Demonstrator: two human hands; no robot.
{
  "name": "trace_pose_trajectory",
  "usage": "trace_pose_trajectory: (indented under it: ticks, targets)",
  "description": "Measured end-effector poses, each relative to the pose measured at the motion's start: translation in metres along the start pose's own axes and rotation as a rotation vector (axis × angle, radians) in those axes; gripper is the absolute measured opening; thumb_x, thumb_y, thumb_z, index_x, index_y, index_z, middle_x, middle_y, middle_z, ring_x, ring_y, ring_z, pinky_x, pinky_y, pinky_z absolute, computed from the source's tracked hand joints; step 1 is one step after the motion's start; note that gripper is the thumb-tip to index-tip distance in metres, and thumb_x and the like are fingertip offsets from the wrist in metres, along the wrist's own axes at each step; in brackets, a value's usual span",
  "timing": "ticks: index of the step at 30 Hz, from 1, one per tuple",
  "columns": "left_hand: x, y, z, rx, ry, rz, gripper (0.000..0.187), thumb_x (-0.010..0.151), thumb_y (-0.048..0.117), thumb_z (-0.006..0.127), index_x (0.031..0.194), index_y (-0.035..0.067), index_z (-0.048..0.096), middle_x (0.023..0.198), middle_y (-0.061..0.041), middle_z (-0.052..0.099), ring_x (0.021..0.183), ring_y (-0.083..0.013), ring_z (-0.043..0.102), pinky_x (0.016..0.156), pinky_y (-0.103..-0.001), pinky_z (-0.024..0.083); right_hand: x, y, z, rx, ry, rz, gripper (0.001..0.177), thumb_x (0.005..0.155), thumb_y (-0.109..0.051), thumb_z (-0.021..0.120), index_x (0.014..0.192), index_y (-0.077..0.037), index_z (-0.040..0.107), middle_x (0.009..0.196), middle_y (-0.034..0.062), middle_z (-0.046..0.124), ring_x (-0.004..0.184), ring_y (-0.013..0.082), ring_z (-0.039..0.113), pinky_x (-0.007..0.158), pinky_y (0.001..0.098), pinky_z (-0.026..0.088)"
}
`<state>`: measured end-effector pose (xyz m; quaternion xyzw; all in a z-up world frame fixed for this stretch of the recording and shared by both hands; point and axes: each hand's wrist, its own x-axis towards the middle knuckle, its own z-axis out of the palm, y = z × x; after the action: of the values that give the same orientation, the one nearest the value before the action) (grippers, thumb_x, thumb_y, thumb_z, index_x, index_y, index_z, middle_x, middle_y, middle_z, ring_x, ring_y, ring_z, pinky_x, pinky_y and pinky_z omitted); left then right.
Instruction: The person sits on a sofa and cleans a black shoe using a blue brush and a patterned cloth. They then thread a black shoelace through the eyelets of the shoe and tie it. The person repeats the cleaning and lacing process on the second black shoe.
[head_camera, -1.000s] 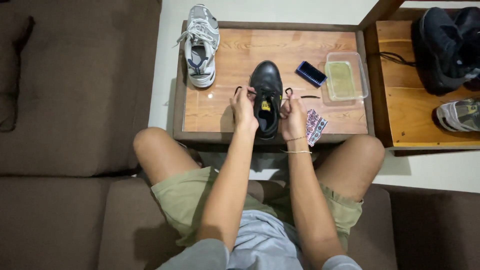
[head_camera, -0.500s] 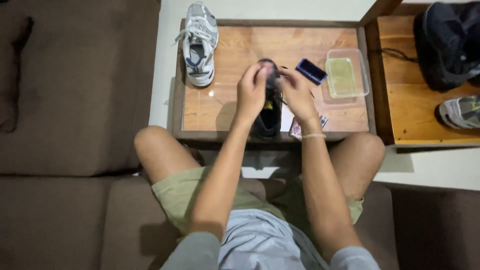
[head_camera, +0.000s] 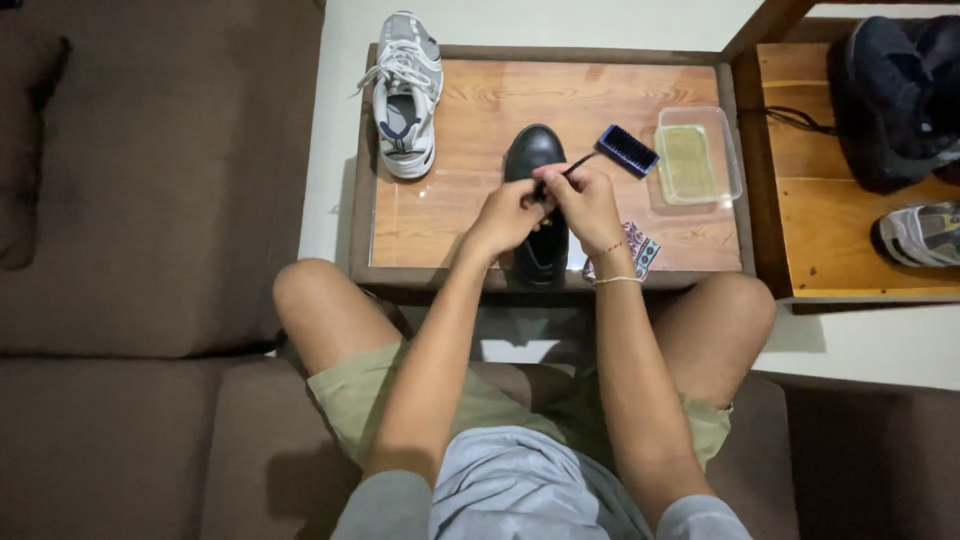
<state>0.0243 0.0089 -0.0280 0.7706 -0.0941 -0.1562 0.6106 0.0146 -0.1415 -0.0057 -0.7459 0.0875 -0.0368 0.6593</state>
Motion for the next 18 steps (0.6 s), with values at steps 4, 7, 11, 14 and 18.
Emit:
trace_pose_trajectory:
  ticks: [4, 7, 11, 14, 18]
  targets:
    - [0.012, 0.023, -0.002, 0.456, 0.273, -0.012, 0.022, 0.081, 0.031, 0.074, 0.103, 0.03, 0.079, 0.079, 0.001, 0.075, 0.085, -0.0242, 0.076, 0.075, -0.037, 0.062, -0.009, -0.018, -0.001, -0.147, 0.054, -0.221, 0.014, 0.099, -0.017, 0.072, 0.101, -0.007, 0.081, 0.09, 0.013, 0.076, 0.087, 0.0201, 0.071, 0.077, 0.0352, 0.059]
    - [0.008, 0.021, -0.011, 0.275, 0.317, 0.024, 0.024, 0.075, 0.033, 0.086, 0.095, 0.022, 0.08, 0.084, -0.002, 0.077, 0.09, -0.0253, 0.075, 0.081, -0.038, 0.061, -0.012, -0.011, -0.004, -0.023, 0.112, -0.134, 0.019, 0.1, -0.02, 0.071, 0.109, -0.006, 0.08, 0.103, 0.0152, 0.077, 0.098, 0.0221, 0.07, 0.088, 0.0384, 0.06]
    - [-0.006, -0.001, -0.039, 0.151, 0.52, 0.136, 0.02, 0.082, 0.037, 0.086, 0.087, 0.019, 0.078, 0.085, -0.006, 0.075, 0.091, -0.0246, 0.074, 0.084, -0.034, 0.058, 0.0, 0.043, -0.027, 0.1, 0.251, 0.127, 0.032, 0.098, -0.034, 0.072, 0.107, -0.005, 0.079, 0.103, 0.012, 0.076, 0.095, 0.0176, 0.072, 0.083, 0.0334, 0.061]
    - [-0.029, -0.024, -0.096, 0.376, 0.481, 0.237, 0.024, 0.093, 0.037, 0.079, 0.09, 0.014, 0.076, 0.089, -0.009, 0.071, 0.097, -0.0307, 0.07, 0.093, -0.042, 0.055, 0.016, 0.116, -0.05, 0.185, 0.332, 0.274, 0.035, 0.097, -0.038, 0.073, 0.1, -0.003, 0.077, 0.092, 0.0128, 0.075, 0.087, 0.0198, 0.07, 0.074, 0.036, 0.064]
    - [-0.034, -0.009, -0.073, 0.294, 0.401, -0.079, 0.037, 0.1, 0.044, 0.061, 0.102, 0.008, 0.072, 0.112, -0.014, 0.064, 0.114, -0.0338, 0.065, 0.104, -0.043, 0.05, -0.005, 0.105, -0.031, 0.267, 0.298, 0.387, 0.041, 0.099, -0.042, 0.069, 0.085, -0.005, 0.075, 0.064, 0.0091, 0.068, 0.054, 0.0175, 0.069, 0.044, 0.0275, 0.057]
